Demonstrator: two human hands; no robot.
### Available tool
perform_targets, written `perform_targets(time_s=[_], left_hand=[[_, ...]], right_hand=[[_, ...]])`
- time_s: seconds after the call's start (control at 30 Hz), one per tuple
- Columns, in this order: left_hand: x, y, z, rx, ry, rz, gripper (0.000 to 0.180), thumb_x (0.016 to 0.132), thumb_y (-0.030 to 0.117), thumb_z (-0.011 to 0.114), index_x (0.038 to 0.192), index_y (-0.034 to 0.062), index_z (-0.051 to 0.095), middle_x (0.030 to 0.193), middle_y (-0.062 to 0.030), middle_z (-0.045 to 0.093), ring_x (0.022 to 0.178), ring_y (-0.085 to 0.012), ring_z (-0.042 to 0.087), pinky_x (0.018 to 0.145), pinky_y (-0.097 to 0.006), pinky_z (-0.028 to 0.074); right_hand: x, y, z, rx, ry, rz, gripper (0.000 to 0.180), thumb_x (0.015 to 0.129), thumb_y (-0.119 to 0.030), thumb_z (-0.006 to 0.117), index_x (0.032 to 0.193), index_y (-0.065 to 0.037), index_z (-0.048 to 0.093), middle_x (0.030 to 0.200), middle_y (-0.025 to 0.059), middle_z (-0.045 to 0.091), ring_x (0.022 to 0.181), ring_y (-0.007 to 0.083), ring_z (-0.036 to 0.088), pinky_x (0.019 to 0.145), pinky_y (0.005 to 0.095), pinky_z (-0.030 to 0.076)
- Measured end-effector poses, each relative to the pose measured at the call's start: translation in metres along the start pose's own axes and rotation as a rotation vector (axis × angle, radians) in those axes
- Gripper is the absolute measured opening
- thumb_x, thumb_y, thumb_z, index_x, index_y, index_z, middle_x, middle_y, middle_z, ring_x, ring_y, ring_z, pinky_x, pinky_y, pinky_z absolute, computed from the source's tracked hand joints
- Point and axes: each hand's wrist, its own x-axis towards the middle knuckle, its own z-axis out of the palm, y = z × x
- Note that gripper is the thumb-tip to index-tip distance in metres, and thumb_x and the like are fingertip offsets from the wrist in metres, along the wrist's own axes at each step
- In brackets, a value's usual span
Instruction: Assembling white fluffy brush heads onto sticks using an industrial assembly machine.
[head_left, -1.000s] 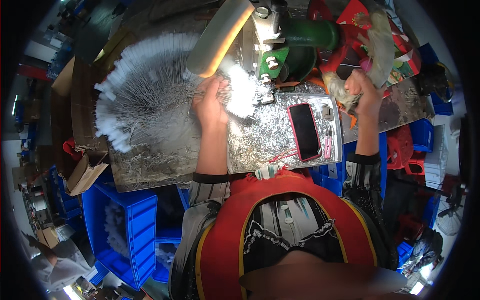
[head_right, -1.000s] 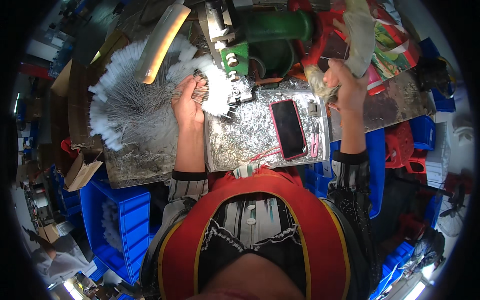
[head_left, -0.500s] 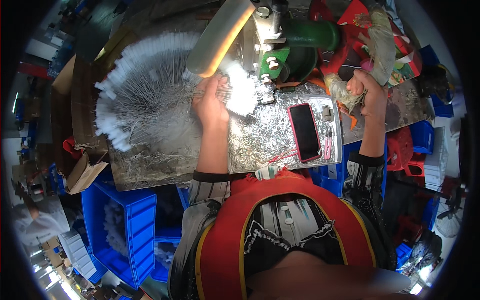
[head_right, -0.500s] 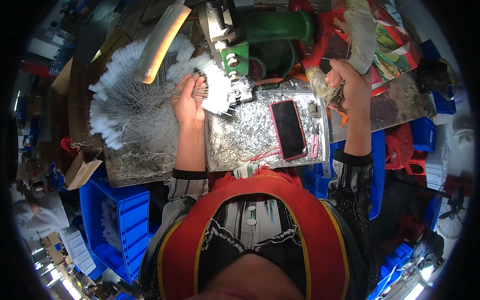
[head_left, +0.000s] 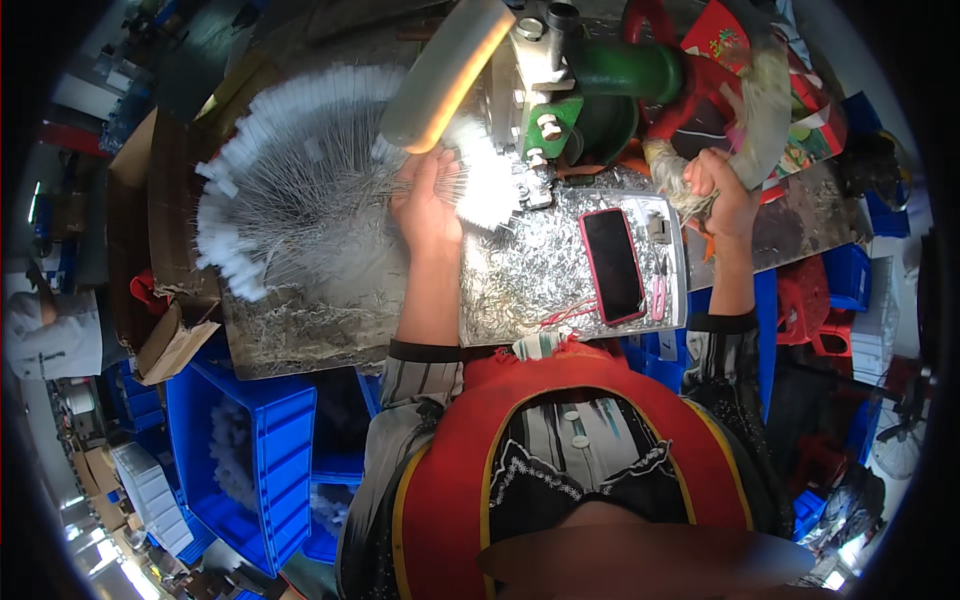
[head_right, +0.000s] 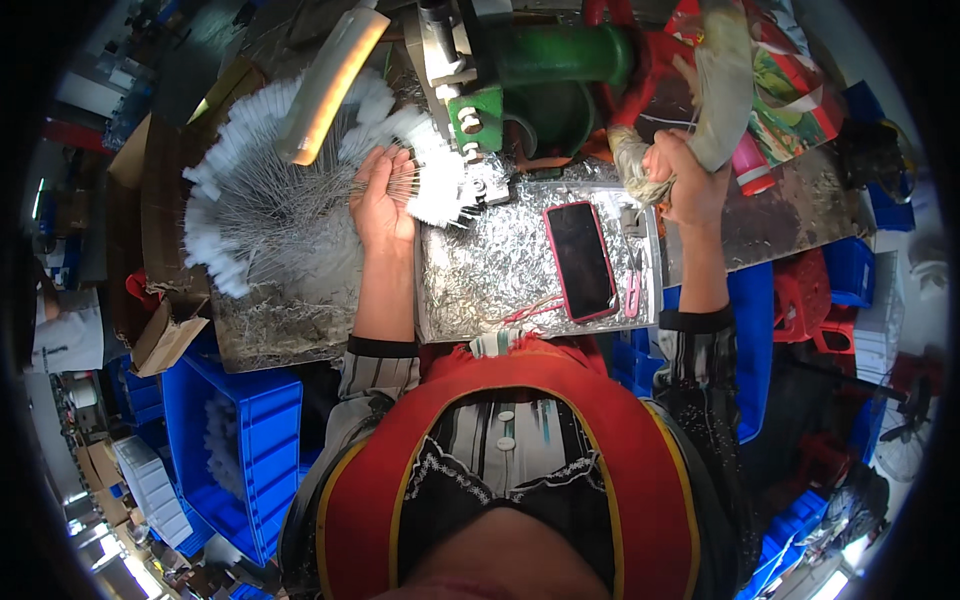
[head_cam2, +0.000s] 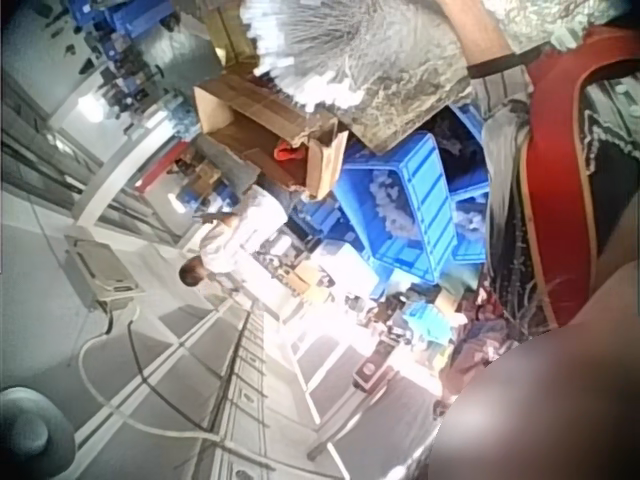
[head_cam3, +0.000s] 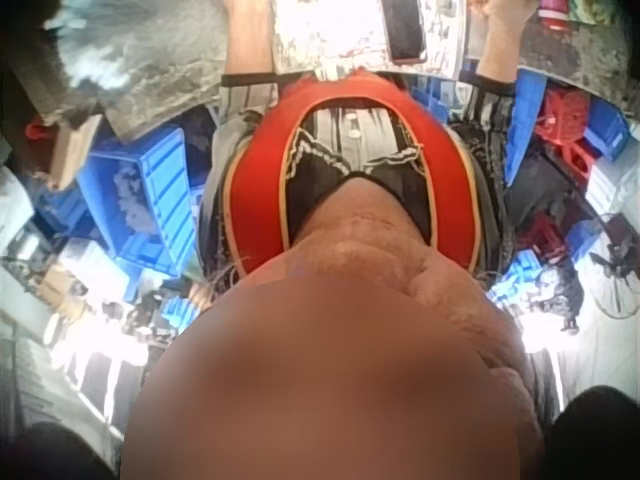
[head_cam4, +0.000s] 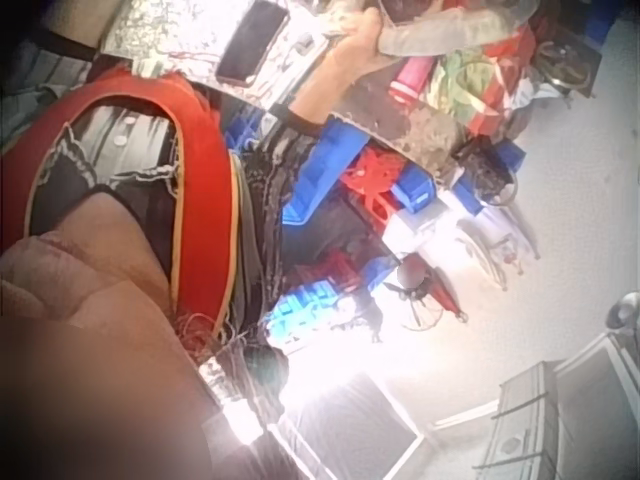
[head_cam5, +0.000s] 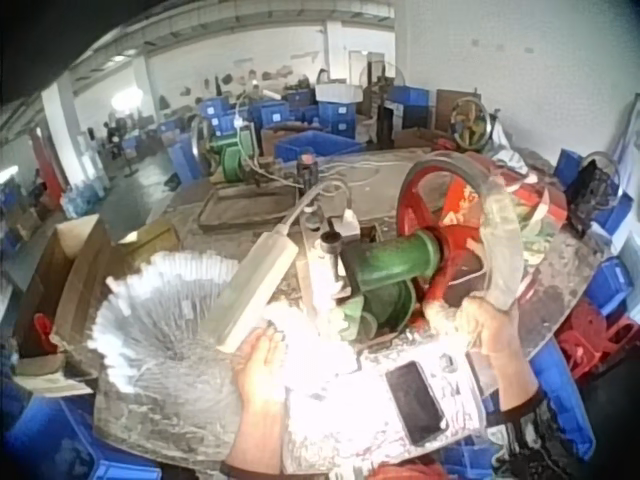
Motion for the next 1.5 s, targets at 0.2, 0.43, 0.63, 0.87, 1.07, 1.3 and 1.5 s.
perform_targets(time_s=[0.2,0.43,0.63,0.87,1.07,1.3,1.5], left_hand=[[0.004,-0.003,-0.001,0.011,0.009,0.022,0.028,0.08,-0.002,0.054,0.106,-0.0088,0.047,0.095,-0.0185,0.057,0.081,-0.0226,0.061,0.069,-0.029,0.055],[0.008,-0.002,0.003,0.017,0.04,0.014,0.027,0.08,-0.002,0.054,0.105,-0.0088,0.047,0.095,-0.0188,0.056,0.079,-0.0225,0.061,0.068,-0.029,0.055],[0.005,-0.002,0.008,0.048,0.025,0.02,0.024,0.08,-0.001,0.056,0.102,-0.0078,0.049,0.091,-0.0168,0.058,0.077,-0.0213,0.061,0.066,-0.029,0.054],[-0.004,0.022,-0.012,0.33,-0.182,-0.169,0.018,0.077,0.002,0.06,0.093,-0.0042,0.056,0.083,-0.0142,0.062,0.072,-0.0184,0.061,0.062,-0.026,0.052],[-0.005,0.019,-0.009,0.191,-0.11,-0.139,0.015,0.073,-0.005,0.059,0.087,-0.0019,0.057,0.079,-0.013,0.061,0.07,-0.0196,0.061,0.063,-0.029,0.052],[-0.004,0.013,-0.008,0.157,-0.032,-0.077,0.017,0.073,-0.005,0.059,0.089,-0.0028,0.055,0.079,-0.0138,0.061,0.069,-0.0199,0.061,0.059,-0.029,0.051],[-0.003,0.009,-0.003,0.143,-0.003,-0.037,0.016,0.075,-0.003,0.059,0.09,-0.0071,0.054,0.081,-0.0164,0.061,0.066,-0.0206,0.061,0.056,-0.029,0.053]], right_hand=[[0.006,-0.036,0.011,-0.071,0.064,0.161,0.023,0.072,-0.003,0.055,0.05,-0.003,0.048,0.046,0.0049,0.045,0.044,0.0159,0.046,0.049,0.0281,0.039],[0.01,-0.036,0.01,-0.085,0.034,0.203,0.022,0.072,-0.006,0.057,0.052,-0.002,0.048,0.045,0.0046,0.043,0.045,0.0156,0.047,0.048,0.0277,0.039],[-0.008,0.028,0.002,0.0,0.055,-0.208,0.019,0.074,0.0,0.054,0.056,0.0,0.049,0.053,0.0058,0.049,0.047,0.0143,0.047,0.052,0.0278,0.04],[0.001,-0.013,0.005,0.044,0.017,0.113,0.016,0.072,0.0,0.055,0.057,-0.001,0.052,0.045,0.0058,0.044,0.044,0.0157,0.046,0.05,0.0279,0.039],[0.004,-0.024,0.009,0.006,0.077,0.142,0.016,0.071,0.0,0.055,0.056,-0.001,0.052,0.045,0.0047,0.045,0.044,0.0155,0.046,0.049,0.0277,0.039],[0.003,-0.022,0.007,-0.003,0.04,0.125,0.013,0.071,-0.001,0.056,0.059,0.0,0.054,0.046,0.0054,0.046,0.045,0.0156,0.047,0.049,0.028,0.04],[0.006,-0.031,0.005,-0.041,0.098,0.213,0.013,0.071,-0.003,0.057,0.059,0.001,0.053,0.047,0.0052,0.046,0.045,0.0157,0.047,0.049,0.0278,0.039]])
